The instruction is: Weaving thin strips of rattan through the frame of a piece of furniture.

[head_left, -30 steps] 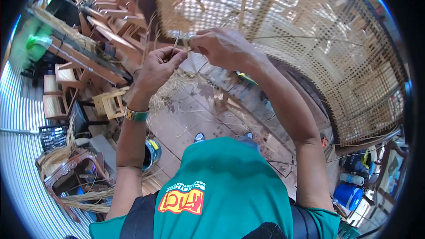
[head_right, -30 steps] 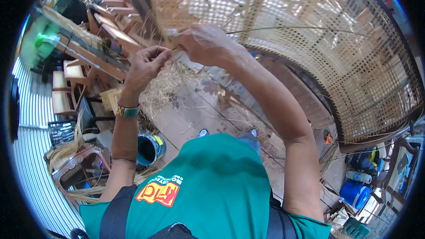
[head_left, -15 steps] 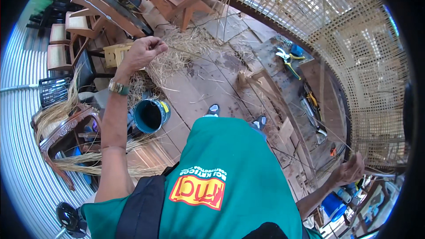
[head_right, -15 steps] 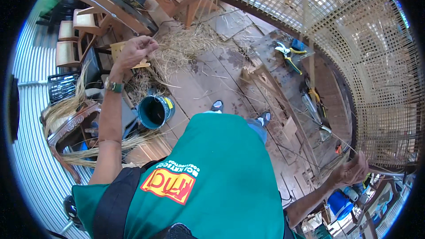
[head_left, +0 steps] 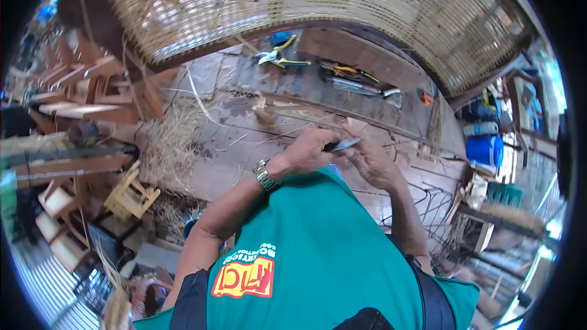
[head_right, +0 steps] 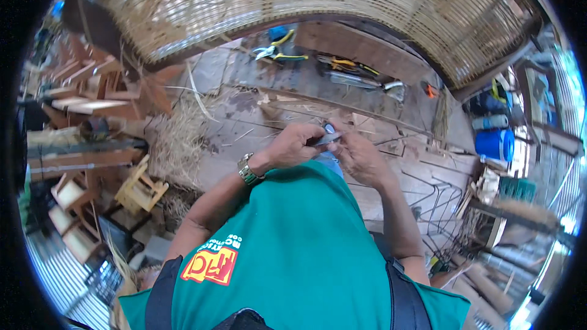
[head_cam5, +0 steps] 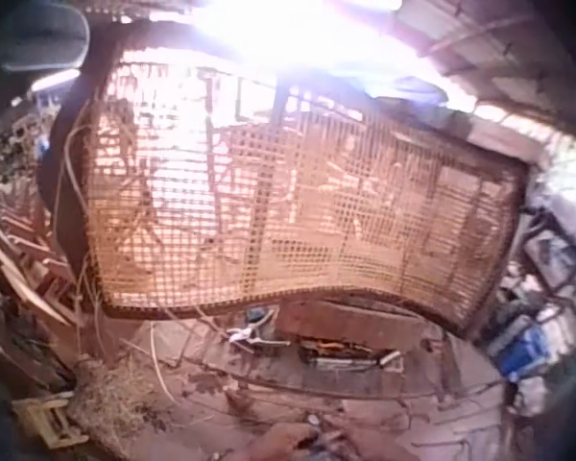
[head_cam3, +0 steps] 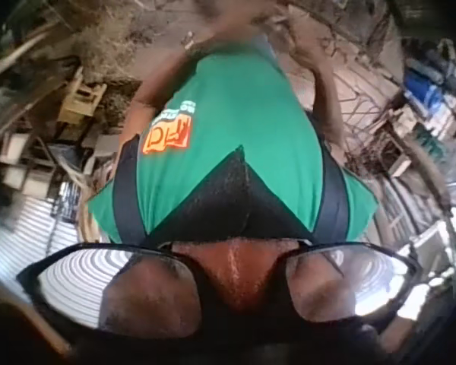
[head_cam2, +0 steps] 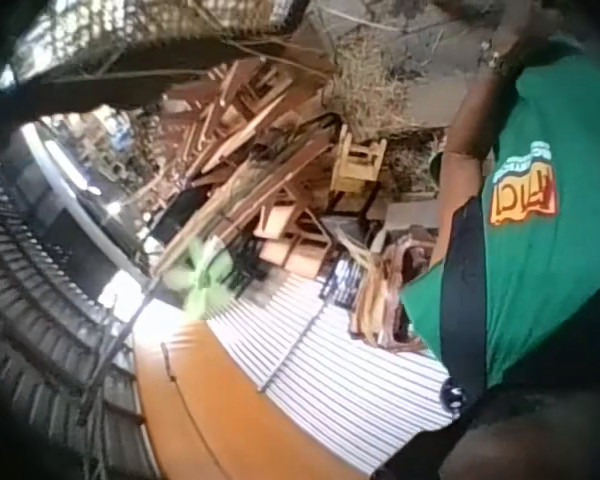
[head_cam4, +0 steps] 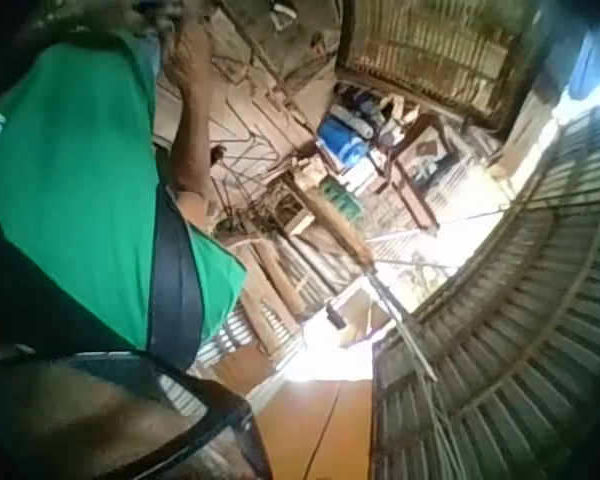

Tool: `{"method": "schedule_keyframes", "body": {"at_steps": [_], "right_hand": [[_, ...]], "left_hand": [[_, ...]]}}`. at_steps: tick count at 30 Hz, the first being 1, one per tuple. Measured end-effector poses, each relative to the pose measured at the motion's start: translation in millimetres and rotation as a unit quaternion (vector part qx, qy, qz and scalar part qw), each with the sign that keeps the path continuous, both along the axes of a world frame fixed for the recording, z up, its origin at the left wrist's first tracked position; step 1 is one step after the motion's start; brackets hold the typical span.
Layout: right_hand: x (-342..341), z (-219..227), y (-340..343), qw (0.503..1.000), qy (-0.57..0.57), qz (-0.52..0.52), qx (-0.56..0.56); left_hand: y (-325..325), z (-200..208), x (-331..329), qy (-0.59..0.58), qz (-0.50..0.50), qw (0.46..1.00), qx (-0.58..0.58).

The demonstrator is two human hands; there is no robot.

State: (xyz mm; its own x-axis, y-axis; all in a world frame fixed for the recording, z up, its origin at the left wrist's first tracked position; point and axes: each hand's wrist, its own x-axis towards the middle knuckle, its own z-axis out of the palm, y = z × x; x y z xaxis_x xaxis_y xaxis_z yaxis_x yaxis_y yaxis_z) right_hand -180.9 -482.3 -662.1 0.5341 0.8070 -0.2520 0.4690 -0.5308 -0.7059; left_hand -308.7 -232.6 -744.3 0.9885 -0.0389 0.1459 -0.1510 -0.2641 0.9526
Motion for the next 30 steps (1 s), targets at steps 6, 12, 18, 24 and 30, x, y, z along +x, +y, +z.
{"method": "schedule_keyframes", "body": {"at_steps": [6,12,18,24,30], "right_hand": [[-20,-4,-79,0.990,0.031,-0.127,0.048],[-14,-26,-245,0.970,-0.088,-0.192,-0.122],[-53,-111,-369,0.943,0.029,-0.122,-0.308],[-86,-147,-398,0.912,0.154,-0.037,-0.379],[-65,25,-259,0.986,0.139,-0.084,0.041]], "left_hand": [[30,19,-1,0.171,-0.020,0.985,0.023],[98,-34,-38,0.201,0.050,0.958,0.199],[58,-44,-33,0.165,-0.015,0.942,0.291],[-54,3,14,0.054,-0.123,0.966,0.223],[-166,56,24,-0.022,-0.199,0.973,0.114]]}}
